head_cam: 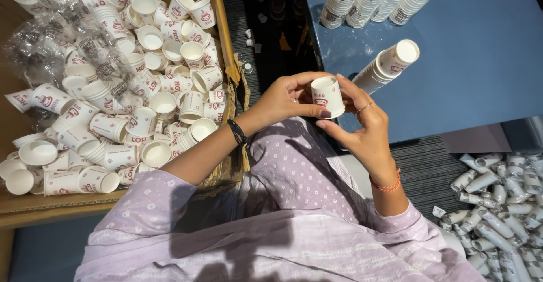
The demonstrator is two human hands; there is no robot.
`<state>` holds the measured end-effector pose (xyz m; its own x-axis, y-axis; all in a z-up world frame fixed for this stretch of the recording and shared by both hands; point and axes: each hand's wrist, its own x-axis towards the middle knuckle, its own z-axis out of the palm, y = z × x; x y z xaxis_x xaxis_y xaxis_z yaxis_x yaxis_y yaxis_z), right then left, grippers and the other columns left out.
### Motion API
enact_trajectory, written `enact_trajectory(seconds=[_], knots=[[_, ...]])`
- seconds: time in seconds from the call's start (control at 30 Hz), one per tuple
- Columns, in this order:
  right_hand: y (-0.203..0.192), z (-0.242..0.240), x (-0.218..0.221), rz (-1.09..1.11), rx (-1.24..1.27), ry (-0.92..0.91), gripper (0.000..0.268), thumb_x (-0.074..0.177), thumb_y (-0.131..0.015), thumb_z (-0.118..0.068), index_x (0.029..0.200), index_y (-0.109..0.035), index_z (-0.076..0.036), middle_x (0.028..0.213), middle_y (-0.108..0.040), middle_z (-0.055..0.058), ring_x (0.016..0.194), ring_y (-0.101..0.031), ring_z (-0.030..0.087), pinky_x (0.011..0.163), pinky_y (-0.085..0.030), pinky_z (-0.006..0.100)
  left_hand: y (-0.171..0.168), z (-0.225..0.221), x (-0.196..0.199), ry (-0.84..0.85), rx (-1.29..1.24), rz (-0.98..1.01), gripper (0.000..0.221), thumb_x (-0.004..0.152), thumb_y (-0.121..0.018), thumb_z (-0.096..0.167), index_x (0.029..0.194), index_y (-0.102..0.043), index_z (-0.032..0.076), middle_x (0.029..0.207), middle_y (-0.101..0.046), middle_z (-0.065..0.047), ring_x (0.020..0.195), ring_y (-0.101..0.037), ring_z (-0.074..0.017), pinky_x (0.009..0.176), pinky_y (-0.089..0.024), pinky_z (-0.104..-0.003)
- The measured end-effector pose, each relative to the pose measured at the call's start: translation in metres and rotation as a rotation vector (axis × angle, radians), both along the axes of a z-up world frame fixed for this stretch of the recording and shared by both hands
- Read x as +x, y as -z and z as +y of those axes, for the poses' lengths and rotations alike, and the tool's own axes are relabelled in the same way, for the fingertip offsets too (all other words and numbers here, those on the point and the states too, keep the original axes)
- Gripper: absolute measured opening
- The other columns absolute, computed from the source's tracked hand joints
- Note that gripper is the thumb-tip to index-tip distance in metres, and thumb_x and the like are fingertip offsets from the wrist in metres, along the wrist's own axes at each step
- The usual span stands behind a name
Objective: The recorder is stacking paper cups from a box and placing the stacks into plastic sleeves for packaging.
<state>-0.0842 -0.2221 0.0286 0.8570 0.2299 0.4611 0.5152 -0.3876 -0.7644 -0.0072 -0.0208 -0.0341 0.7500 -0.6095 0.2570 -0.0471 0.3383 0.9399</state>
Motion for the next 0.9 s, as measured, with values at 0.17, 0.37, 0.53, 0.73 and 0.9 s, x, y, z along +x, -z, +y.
enact_trajectory(seconds=[0.17,0.37,0.53,0.73,0.9], knots=[[0.015,-0.013,0.004,-0.078,0.196,0.043,0.073,0.095,-0.077,0.004,0.157,-0.04,-0.001,0.144,-0.056,0.011,0.135,-0.058,0.019,0.116,-0.049,0.031,-0.018,0.003,0.0,0.011,0.097,-0.012,0.077,0.096,-0.073,0.031,0.158,-0.036,0.006,0.148,-0.056,-0.015,0.126,-0.063,-0.0201,0.103,-0.058,-0.034],[0.041,-0.063,0.053,-0.292,0.324,0.325,0.069,0.104,-0.079,0.007,0.157,-0.037,-0.004,0.151,-0.048,0.008,0.137,-0.051,0.017,0.118,-0.043,0.032,-0.01,0.008,0.006,-0.007,0.292,-0.021,0.082,0.096,-0.065,0.047,0.159,-0.029,0.009,0.153,-0.046,-0.018,0.126,-0.064,-0.0261,0.091,-0.063,-0.037],[0.058,-0.073,0.077,-0.294,0.37,0.377,0.063,0.105,-0.085,0.001,0.15,-0.041,-0.004,0.149,-0.048,0.008,0.139,-0.049,0.019,0.12,-0.042,0.034,-0.031,0.019,0.005,0.033,0.295,0.022,0.073,0.098,-0.066,0.04,0.157,-0.037,0.008,0.145,-0.058,-0.014,0.122,-0.064,-0.0209,0.092,-0.059,-0.033],[0.065,-0.072,0.078,-0.281,0.262,0.416,0.064,0.101,-0.089,-0.004,0.148,-0.044,-0.005,0.145,-0.048,0.008,0.138,-0.054,0.021,0.122,-0.049,0.038,-0.044,0.032,0.012,0.069,0.293,0.01,0.051,0.101,-0.062,0.034,0.144,-0.055,0.007,0.126,-0.073,-0.007,0.111,-0.071,-0.014,0.089,-0.059,-0.03],[0.08,-0.078,0.074,-0.322,0.324,0.397,0.058,0.117,-0.067,-0.037,0.159,-0.038,-0.009,0.154,-0.051,0.011,0.14,-0.05,0.022,0.117,-0.044,0.036,-0.039,0.035,0.021,-0.005,0.239,-0.029,0.045,0.103,-0.06,0.033,0.139,-0.06,0.007,0.123,-0.074,-0.007,0.107,-0.074,-0.0132,0.086,-0.063,-0.028]])
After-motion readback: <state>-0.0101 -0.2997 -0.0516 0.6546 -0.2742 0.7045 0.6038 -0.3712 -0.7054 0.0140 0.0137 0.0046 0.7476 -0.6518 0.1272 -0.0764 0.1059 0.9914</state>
